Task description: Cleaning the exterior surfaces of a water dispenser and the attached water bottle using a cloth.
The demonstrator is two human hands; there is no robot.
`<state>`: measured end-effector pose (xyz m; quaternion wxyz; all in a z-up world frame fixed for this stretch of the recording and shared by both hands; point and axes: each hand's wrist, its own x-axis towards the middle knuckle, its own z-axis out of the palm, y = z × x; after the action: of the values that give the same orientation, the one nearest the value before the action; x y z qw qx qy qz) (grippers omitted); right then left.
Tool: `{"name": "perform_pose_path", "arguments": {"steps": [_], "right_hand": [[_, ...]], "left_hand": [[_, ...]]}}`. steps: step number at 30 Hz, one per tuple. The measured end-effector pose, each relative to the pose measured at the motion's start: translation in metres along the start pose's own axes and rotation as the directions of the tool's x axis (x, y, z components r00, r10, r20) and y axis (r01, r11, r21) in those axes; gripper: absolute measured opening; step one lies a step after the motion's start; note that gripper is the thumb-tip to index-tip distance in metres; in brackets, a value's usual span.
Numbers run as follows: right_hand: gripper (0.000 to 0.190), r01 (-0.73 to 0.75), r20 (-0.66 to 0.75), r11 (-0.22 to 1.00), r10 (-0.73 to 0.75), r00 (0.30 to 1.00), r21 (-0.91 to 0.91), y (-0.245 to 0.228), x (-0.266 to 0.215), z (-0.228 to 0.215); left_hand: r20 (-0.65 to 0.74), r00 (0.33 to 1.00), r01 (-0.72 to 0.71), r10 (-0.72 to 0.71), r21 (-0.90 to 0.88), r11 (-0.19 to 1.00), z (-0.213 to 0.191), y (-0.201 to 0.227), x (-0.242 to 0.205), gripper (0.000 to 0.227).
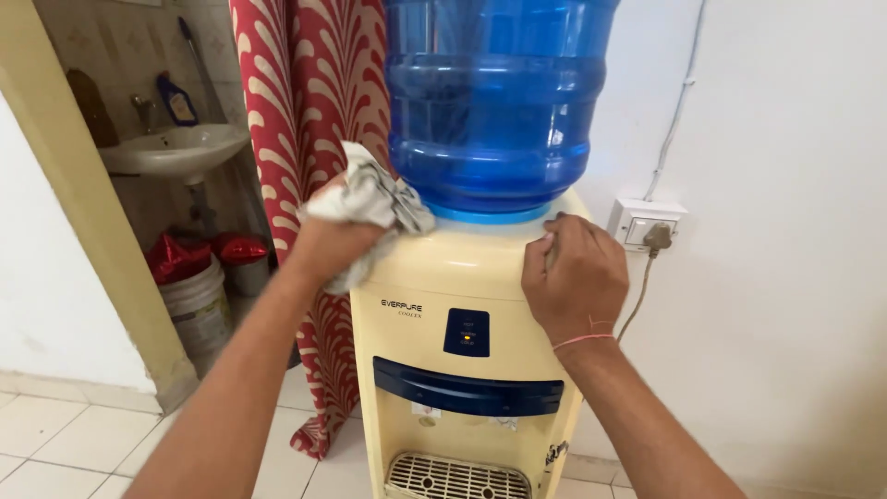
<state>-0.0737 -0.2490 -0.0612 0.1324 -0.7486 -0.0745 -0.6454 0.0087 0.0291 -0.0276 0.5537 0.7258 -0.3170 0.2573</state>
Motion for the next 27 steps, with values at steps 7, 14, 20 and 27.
{"name": "perform_pose_path", "arguments": {"steps": [7, 14, 20, 27], "right_hand": [[0.012, -0.008, 0.01, 1.0, 0.008, 1.0, -0.006, -0.003, 0.001, -0.003], [0.011, -0.003, -0.018, 0.999, 0.004, 1.0, 0.039, 0.003, 0.0, 0.001], [0.01, 0.0, 0.007, 1.0, 0.0, 1.0, 0.026, 0.001, -0.001, -0.001], [0.008, 0.014, -0.009, 1.0, -0.014, 1.0, 0.021, 0.004, -0.002, 0.001]], "left_hand": [[-0.433, 0.671, -0.48, 0.602, 0.365, 0.798, 0.063, 0.06, 0.013, 0.037], [-0.337, 0.524, -0.582, 0.782, 0.529, 0.618, 0.118, 0.097, 0.093, 0.045], [0.559, 0.16, -0.776, 0.814, 0.581, -0.246, 0.102, 0.107, 0.131, 0.034], [0.263, 0.303, -0.667, 0.916, 0.745, 0.007, 0.107, 0.121, 0.126, 0.044]]}}
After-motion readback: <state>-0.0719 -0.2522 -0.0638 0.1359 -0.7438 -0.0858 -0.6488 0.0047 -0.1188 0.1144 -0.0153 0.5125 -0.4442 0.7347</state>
